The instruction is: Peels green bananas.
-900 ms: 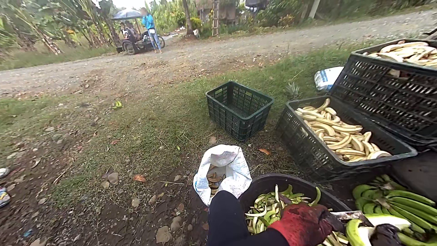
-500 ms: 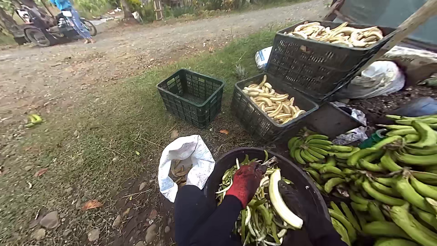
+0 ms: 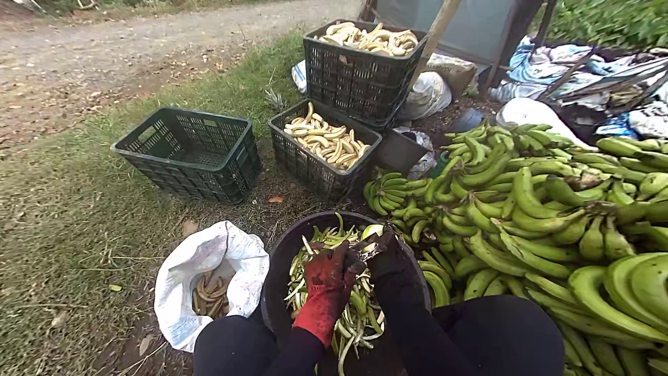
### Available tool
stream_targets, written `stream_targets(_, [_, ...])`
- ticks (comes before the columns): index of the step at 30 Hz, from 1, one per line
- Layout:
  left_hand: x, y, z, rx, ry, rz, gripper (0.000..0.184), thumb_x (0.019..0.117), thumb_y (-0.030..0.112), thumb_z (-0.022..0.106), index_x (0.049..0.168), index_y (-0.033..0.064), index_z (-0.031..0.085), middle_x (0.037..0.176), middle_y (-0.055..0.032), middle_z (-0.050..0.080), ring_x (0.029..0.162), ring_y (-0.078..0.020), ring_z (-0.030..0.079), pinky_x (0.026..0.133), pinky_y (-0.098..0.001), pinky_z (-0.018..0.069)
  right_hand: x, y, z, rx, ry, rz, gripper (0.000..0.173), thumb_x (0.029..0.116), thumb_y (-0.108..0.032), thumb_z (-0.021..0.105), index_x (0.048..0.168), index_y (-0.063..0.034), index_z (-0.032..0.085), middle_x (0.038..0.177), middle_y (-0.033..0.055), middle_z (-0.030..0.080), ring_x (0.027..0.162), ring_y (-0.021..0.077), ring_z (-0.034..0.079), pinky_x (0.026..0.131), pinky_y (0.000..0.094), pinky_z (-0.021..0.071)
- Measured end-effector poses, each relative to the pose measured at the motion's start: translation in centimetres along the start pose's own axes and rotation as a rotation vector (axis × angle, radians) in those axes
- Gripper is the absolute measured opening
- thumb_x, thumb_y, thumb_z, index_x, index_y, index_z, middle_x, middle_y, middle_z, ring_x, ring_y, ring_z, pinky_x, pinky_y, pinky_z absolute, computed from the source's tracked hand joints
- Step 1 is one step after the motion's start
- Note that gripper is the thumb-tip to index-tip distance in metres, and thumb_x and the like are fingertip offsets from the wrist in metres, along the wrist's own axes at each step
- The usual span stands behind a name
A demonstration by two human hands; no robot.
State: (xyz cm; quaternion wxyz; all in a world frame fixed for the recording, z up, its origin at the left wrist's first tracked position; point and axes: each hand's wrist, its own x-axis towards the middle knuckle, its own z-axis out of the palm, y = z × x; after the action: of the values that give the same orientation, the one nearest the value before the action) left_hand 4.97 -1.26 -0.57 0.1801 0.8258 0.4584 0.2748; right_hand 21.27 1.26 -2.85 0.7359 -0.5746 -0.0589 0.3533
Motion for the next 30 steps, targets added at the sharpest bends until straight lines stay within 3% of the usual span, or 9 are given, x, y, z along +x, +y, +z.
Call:
stream_targets(8, [1.2, -0.1, -0.9, -0.008, -0.172, -0.143, 0.048, 0.0975, 0.038, 0.060, 0.144, 0.0247, 0.061, 0.116, -0.0195, 0.070, 0.106, -0.0374, 0.068, 0.092, -0.0569, 0.0533, -2.5, -0.2, 0.2, -0.355, 0.091, -0.076, 0.052, 0.1124, -0.034, 0.029, 0.144, 0.0018, 0.048, 0.140, 0.0232, 0.055, 0.126, 0.0271, 0.056, 0.107, 0.0448, 0.0455])
stream_targets(10, [1.8, -0.6, -0.9, -0.004, -0.206, -0.165, 0.046, 0.0994, 0.034, 0.056, 0.145, 0.0259, 0.060, 0.119, -0.0188, 0.069, 0.108, -0.0371, 0.067, 0.093, -0.0565, 0.0533, -2.6, -0.1, 0.5, -0.320, 0.075, -0.090, 0.046, 0.1123, -0.028, 0.033, 0.139, 0.0039, 0.052, 0.135, 0.0222, 0.058, 0.121, 0.0237, 0.058, 0.106, 0.0405, 0.0457])
stream_targets(12, [2.3, -1.3, -1.0, -0.016, -0.227, -0.176, 0.043, 0.1021, 0.032, 0.052, 0.144, 0.0261, 0.061, 0.121, -0.0175, 0.069, 0.111, -0.0354, 0.067, 0.095, -0.0555, 0.0533, -3.3, 0.0, 0.7, -0.208, -0.058, -0.111, 0.039, 0.1121, -0.021, 0.035, 0.133, 0.0049, 0.054, 0.122, 0.0180, 0.062, 0.107, 0.0151, 0.060, 0.096, 0.0305, 0.0490])
stream_targets(14, [2.9, -2.3, -1.2, -0.035, -0.256, -0.198, 0.042, 0.1057, 0.034, 0.047, 0.145, 0.0277, 0.060, 0.125, -0.0159, 0.069, 0.115, -0.0336, 0.066, 0.099, -0.0546, 0.0517, -3.7, 1.1, -0.7, -0.233, -0.337, -0.139, 0.043, 0.1127, -0.022, 0.030, 0.144, 0.0017, 0.047, 0.129, 0.0137, 0.061, 0.112, 0.0080, 0.060, 0.100, 0.0241, 0.0484])
stream_targets(16, [3.6, -3.6, -1.0, -0.029, -0.316, -0.219, 0.042, 0.1075, 0.040, 0.042, 0.145, 0.0324, 0.058, 0.129, -0.0122, 0.068, 0.120, -0.0307, 0.065, 0.102, -0.0538, 0.0505, -4.3, 1.4, -2.1, -0.284, -0.570, -0.087, 0.050, 0.1121, -0.029, 0.029, 0.154, -0.0017, 0.037, 0.140, 0.0125, 0.057, 0.121, 0.0075, 0.058, 0.105, 0.0252, 0.0479])
stream_targets(22, [3.4, -4.9, 0.2, -0.012, -0.361, -0.295, 0.043, 0.1081, 0.040, 0.040, 0.144, 0.0278, 0.059, 0.133, -0.0097, 0.067, 0.125, -0.0284, 0.062, 0.106, -0.0539, 0.0483, -5.0, 0.6, -5.2, -0.470, -0.979, 0.278, 0.066, 0.1023, -0.036, 0.054, 0.157, -0.0076, 0.030, 0.125, 0.0093, 0.066, 0.105, 0.0142, 0.067, 0.094, 0.0346, 0.0564])
stream_targets(26, [2.6, -4.4, 0.4, -0.133, -0.311, -0.267, 0.050, 0.1091, 0.050, 0.034, 0.140, 0.0230, 0.062, 0.129, -0.0057, 0.068, 0.124, -0.0207, 0.063, 0.109, -0.0472, 0.0480, -3.4, 1.6, -6.1, -0.196, -0.733, 0.430, 0.045, 0.1104, -0.033, 0.030, 0.150, -0.0121, 0.035, 0.104, 0.0153, 0.069, 0.084, 0.0261, 0.070, 0.071, 0.0406, 0.0601])
stream_targets(28, [1.7, -3.3, 0.6, -0.173, -0.323, -0.143, 0.049, 0.1084, 0.051, 0.036, 0.140, 0.0249, 0.062, 0.129, -0.0031, 0.069, 0.123, -0.0172, 0.063, 0.109, -0.0444, 0.0483, -1.8, 1.9, -5.8, -0.018, -0.536, 0.460, 0.053, 0.1106, -0.045, 0.017, 0.126, -0.0103, 0.053, 0.086, 0.0117, 0.069, 0.065, 0.0219, 0.066, 0.051, 0.0358, 0.0532])
stream_targets(30, [0.6, -1.9, 0.6, -0.160, -0.294, 0.026, 0.044, 0.1062, 0.046, 0.045, 0.140, 0.0240, 0.063, 0.118, -0.0084, 0.072, 0.111, -0.0237, 0.068, 0.101, -0.0491, 0.0533, -1.3, 0.9, -5.9, 0.165, -0.444, 0.364, 0.051, 0.1113, -0.043, 0.021, 0.123, -0.0059, 0.055, 0.087, 0.0091, 0.066, 0.069, 0.0167, 0.065, 0.058, 0.0330, 0.0547])
